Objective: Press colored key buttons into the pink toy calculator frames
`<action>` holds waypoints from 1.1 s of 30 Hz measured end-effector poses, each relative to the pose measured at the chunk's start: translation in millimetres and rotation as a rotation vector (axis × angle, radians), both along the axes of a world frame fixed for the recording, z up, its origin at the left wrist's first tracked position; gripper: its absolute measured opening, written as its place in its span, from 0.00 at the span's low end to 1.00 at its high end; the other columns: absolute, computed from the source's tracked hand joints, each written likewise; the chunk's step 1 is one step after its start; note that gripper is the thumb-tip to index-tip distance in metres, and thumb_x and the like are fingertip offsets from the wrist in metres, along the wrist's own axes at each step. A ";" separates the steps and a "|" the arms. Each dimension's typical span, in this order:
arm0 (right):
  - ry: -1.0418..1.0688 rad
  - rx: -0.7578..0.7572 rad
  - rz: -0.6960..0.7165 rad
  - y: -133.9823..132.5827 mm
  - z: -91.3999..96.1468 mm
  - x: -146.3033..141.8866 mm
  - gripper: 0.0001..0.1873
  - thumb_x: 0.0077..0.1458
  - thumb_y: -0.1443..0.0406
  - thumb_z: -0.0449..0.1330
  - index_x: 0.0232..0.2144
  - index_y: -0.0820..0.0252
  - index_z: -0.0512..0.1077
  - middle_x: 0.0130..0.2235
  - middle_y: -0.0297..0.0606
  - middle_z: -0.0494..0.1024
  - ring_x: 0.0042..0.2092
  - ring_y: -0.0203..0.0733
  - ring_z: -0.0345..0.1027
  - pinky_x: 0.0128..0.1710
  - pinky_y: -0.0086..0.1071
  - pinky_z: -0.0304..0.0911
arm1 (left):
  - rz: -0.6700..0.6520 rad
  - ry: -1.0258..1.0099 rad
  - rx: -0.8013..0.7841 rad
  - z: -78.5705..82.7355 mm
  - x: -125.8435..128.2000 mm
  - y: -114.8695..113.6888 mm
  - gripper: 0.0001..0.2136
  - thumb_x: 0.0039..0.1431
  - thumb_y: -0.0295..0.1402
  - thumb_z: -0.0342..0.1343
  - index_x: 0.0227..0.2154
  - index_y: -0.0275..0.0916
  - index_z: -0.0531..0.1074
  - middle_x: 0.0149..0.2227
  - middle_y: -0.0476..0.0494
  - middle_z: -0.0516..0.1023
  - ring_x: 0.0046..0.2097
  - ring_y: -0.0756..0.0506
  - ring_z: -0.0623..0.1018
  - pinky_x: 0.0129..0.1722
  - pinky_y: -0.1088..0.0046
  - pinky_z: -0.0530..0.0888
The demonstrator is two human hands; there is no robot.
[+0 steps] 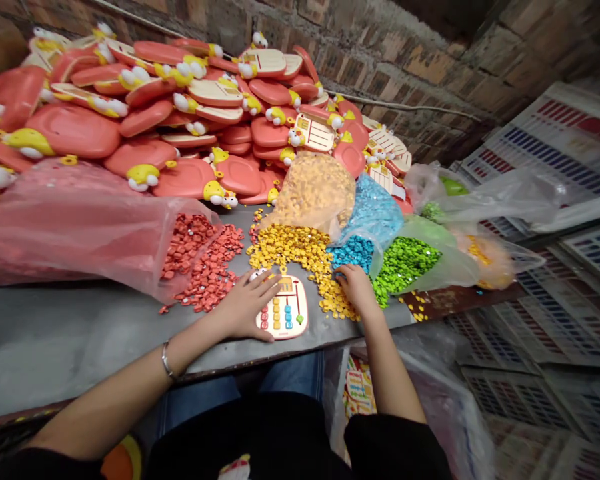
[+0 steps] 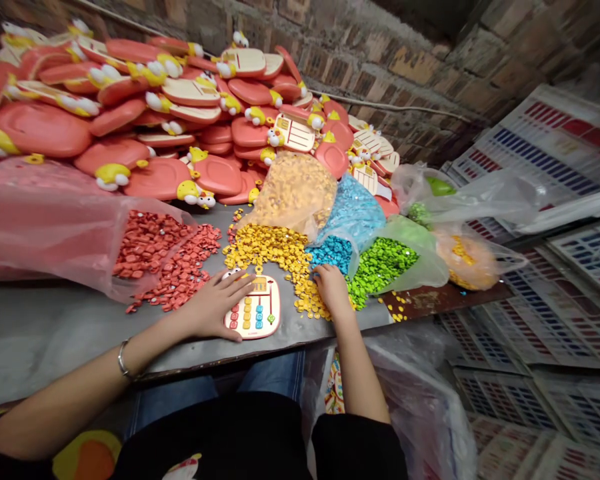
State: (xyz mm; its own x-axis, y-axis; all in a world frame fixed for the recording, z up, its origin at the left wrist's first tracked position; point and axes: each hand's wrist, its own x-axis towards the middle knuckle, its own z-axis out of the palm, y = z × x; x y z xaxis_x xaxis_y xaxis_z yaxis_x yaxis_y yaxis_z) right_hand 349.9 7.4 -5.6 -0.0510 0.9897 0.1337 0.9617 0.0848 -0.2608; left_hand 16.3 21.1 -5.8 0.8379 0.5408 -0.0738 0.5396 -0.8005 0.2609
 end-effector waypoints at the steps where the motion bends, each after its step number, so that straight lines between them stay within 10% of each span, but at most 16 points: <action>1: 0.087 0.053 0.001 -1.3 1.7 -5.6 0.08 0.56 0.72 0.55 0.34 0.59 0.74 0.38 0.43 0.76 0.42 0.47 0.68 0.44 0.38 0.63 | -0.002 -0.003 -0.001 0.0 -0.1 -0.2 0.53 0.43 0.68 0.52 0.67 0.38 0.49 0.69 0.39 0.44 0.69 0.33 0.46 0.65 0.53 0.38; 6: 0.499 0.155 0.156 -11.1 11.3 -55.1 0.08 0.58 0.67 0.56 0.39 0.56 0.74 0.43 0.42 0.73 0.44 0.44 0.69 0.40 0.36 0.67 | 0.005 -0.022 -0.001 1.2 -0.6 -1.4 0.52 0.45 0.68 0.51 0.67 0.38 0.49 0.69 0.39 0.46 0.69 0.34 0.46 0.65 0.53 0.39; 12: 0.280 0.073 0.299 -5.5 4.7 -101.5 0.10 0.62 0.69 0.53 0.39 0.58 0.74 0.37 0.40 0.72 0.41 0.43 0.66 0.41 0.35 0.63 | 0.007 0.003 -0.005 3.7 0.8 -1.9 0.51 0.44 0.67 0.52 0.66 0.38 0.52 0.69 0.40 0.44 0.69 0.34 0.45 0.65 0.52 0.40; 20: 0.018 0.090 0.255 -9.2 -6.4 -108.1 0.13 0.62 0.70 0.51 0.30 0.58 0.74 0.31 0.38 0.69 0.35 0.43 0.59 0.34 0.33 0.55 | 0.016 -0.036 0.010 0.0 0.2 -2.1 0.51 0.44 0.68 0.51 0.66 0.39 0.52 0.69 0.39 0.47 0.69 0.33 0.46 0.65 0.52 0.37; 33: 0.470 0.000 0.407 -37.1 2.0 -117.5 0.10 0.61 0.69 0.54 0.39 0.56 0.75 0.38 0.40 0.78 0.42 0.43 0.70 0.43 0.37 0.65 | 0.016 -0.020 0.027 -1.2 -0.5 -1.1 0.53 0.43 0.68 0.53 0.66 0.39 0.51 0.69 0.39 0.48 0.69 0.32 0.47 0.65 0.53 0.41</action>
